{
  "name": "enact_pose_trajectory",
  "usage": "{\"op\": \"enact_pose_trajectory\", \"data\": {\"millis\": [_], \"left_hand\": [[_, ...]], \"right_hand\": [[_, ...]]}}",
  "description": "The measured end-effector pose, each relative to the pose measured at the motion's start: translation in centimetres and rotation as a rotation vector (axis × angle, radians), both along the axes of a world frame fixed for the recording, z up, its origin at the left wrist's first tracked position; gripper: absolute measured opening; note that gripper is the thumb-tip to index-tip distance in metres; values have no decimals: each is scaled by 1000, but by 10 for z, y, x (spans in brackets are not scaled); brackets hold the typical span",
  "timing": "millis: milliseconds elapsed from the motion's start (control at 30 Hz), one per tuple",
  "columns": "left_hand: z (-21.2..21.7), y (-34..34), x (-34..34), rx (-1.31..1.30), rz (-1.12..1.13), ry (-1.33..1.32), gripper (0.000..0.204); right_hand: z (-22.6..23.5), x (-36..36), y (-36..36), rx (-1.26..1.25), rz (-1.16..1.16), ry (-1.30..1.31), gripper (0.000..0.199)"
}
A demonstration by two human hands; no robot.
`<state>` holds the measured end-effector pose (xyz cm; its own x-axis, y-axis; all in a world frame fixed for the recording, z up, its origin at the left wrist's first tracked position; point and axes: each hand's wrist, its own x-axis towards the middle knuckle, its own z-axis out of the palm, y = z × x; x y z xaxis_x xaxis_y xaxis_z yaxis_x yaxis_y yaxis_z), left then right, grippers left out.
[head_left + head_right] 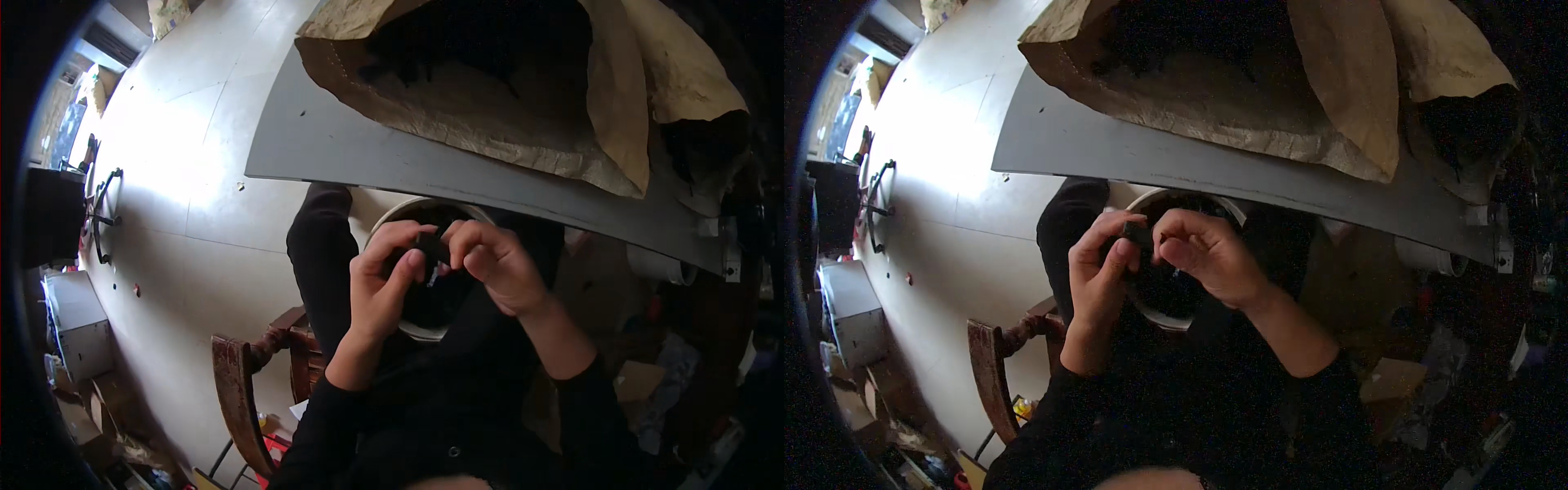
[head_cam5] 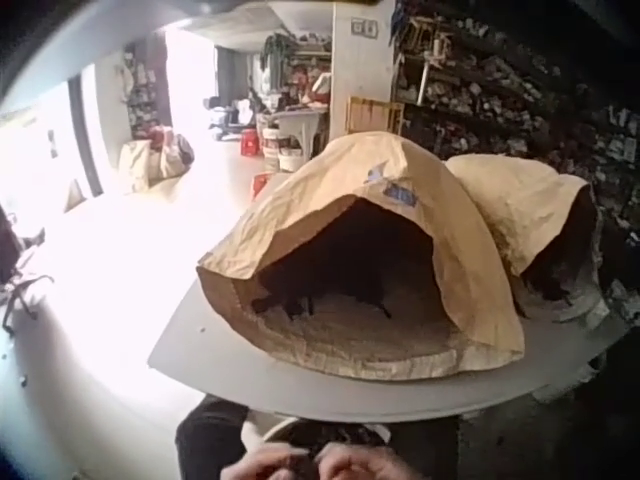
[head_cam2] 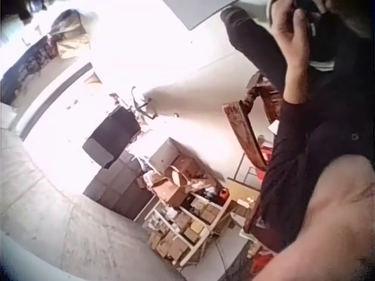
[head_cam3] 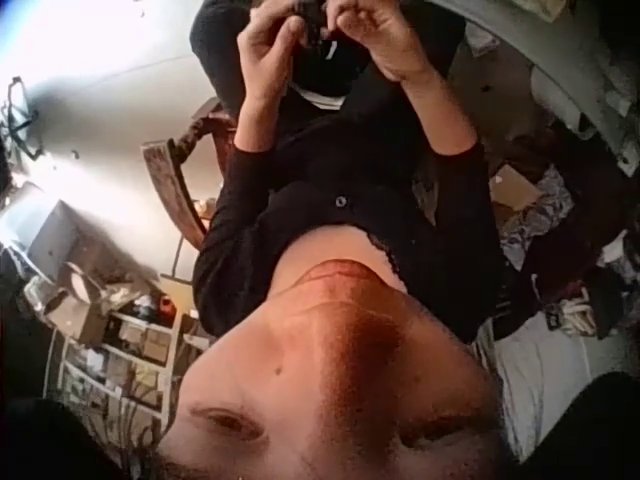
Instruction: Sorting small black items from a large bag into a plastic bowl.
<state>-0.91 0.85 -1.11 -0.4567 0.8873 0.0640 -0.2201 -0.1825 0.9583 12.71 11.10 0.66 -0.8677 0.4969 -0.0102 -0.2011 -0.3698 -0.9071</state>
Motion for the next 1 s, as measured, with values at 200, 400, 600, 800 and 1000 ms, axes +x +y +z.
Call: {"op": "enact_pose_trajectory", "data": {"millis": [200, 400, 600, 800, 1000], "left_hand": [[12, -5, -1, 55, 22, 226, 20], [26, -1, 4, 153, 68, 607, 26], [22, -8, 9, 141, 45, 671, 27], [20, -3, -6, 210, -88, 528, 32], [18, -4, 1, 220, 71, 553, 34]], "right_hand": [[21, -1, -9, -235, 9, -31, 24], [10, 1, -12, -267, -66, -40, 10], [-5, 9, -12, -340, -12, 31, 6], [11, 10, -4, -477, 189, -84, 23], [3, 5, -21, -350, 56, -5, 40]]}}
